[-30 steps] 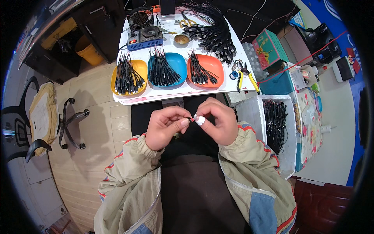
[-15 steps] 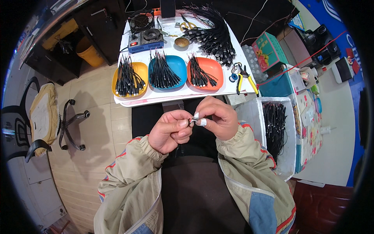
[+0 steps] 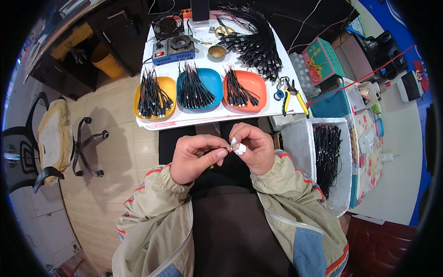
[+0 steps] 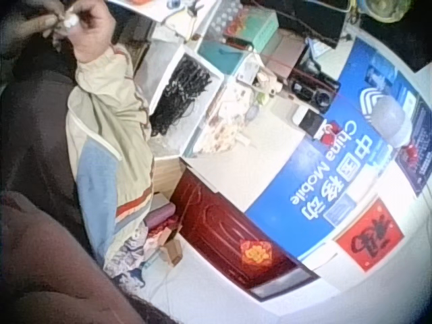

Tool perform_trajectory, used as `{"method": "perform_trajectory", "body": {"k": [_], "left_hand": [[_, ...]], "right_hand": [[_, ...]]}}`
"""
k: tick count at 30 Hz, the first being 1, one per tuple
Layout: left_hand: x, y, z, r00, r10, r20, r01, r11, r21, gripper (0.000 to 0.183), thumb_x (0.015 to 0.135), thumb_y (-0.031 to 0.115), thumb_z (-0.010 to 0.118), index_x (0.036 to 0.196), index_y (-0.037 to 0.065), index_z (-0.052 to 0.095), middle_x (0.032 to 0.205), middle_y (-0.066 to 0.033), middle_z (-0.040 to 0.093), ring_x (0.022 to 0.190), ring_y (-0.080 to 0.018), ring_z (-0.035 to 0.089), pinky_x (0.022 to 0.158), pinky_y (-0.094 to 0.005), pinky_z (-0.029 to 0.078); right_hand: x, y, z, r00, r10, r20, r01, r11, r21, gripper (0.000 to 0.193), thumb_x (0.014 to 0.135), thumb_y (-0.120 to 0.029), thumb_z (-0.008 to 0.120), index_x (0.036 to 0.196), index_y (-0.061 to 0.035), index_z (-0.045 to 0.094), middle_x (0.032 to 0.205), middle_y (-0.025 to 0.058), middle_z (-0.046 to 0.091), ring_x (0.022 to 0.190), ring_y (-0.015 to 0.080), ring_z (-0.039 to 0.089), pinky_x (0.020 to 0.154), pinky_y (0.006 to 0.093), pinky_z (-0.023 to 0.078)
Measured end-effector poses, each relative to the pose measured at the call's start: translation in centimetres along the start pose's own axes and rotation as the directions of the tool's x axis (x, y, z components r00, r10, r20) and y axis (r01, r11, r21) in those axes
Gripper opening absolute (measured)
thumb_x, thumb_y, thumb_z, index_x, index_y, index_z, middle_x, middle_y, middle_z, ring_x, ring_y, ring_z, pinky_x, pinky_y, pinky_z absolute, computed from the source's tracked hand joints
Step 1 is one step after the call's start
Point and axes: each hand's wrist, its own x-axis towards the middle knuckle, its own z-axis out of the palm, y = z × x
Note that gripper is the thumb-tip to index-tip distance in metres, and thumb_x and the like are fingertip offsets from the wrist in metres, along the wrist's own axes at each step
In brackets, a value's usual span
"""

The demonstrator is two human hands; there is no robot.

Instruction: The person repeatedly picks up black wires, strips the ends, and solders them using a soldering iron and solder wire. Finished wires are placed into colored trays on the table.

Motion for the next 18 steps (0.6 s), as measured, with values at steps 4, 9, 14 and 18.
{"method": "perform_trajectory", "body": {"k": [4,9,14,18], "left_hand": [[1.8,1.9,-0.3,0.986,0.156,0.067,-0.169,0.895,0.413,0.011,0.083,-0.003,0.064,0.094,-0.004,0.068,0.075,-0.0089,0.066,0.063,-0.0122,0.061,0.056,-0.0233,0.047],[5.0,4.0,-0.1,0.958,0.267,0.104,-0.268,0.706,0.655,0.012,0.079,-0.003,0.067,0.091,-0.001,0.069,0.072,-0.011,0.065,0.062,-0.02,0.063,0.056,-0.0283,0.048],[10.5,6.0,-2.5,0.858,0.422,0.292,-0.454,0.358,0.816,0.017,0.074,-0.003,0.068,0.091,-0.001,0.066,0.072,-0.013,0.062,0.062,-0.029,0.062,0.054,-0.0354,0.048],[16.6,6.1,-5.8,0.887,0.29,0.359,-0.415,0.158,0.896,0.019,0.072,0.001,0.064,0.091,0.002,0.064,0.064,-0.0109,0.053,0.058,-0.0306,0.056,0.052,-0.0414,0.043]], "right_hand": [[1.3,0.0,-1.5,1.0,0.018,0.016,-0.019,0.999,0.036,0.013,0.087,-0.005,0.062,0.096,0.0005,0.055,0.095,0.0059,0.052,0.085,0.0116,0.051,0.078,0.0254,0.044],[3.1,0.4,-3.5,0.98,0.055,-0.193,-0.035,0.994,0.103,0.015,0.094,-0.013,0.054,0.092,0.002,0.056,0.087,0.0092,0.055,0.075,0.0151,0.049,0.066,0.0267,0.04],[3.4,1.0,-6.3,0.993,-0.014,-0.12,-0.012,0.977,-0.211,0.014,0.093,-0.011,0.056,0.089,0.0018,0.057,0.085,0.0077,0.057,0.075,0.0149,0.052,0.07,0.0276,0.044],[3.2,2.5,-7.0,0.996,0.091,-0.007,-0.091,0.981,-0.173,0.01,0.092,-0.008,0.058,0.091,0.0014,0.058,0.086,0.0075,0.058,0.076,0.0151,0.054,0.07,0.0268,0.044]]}}
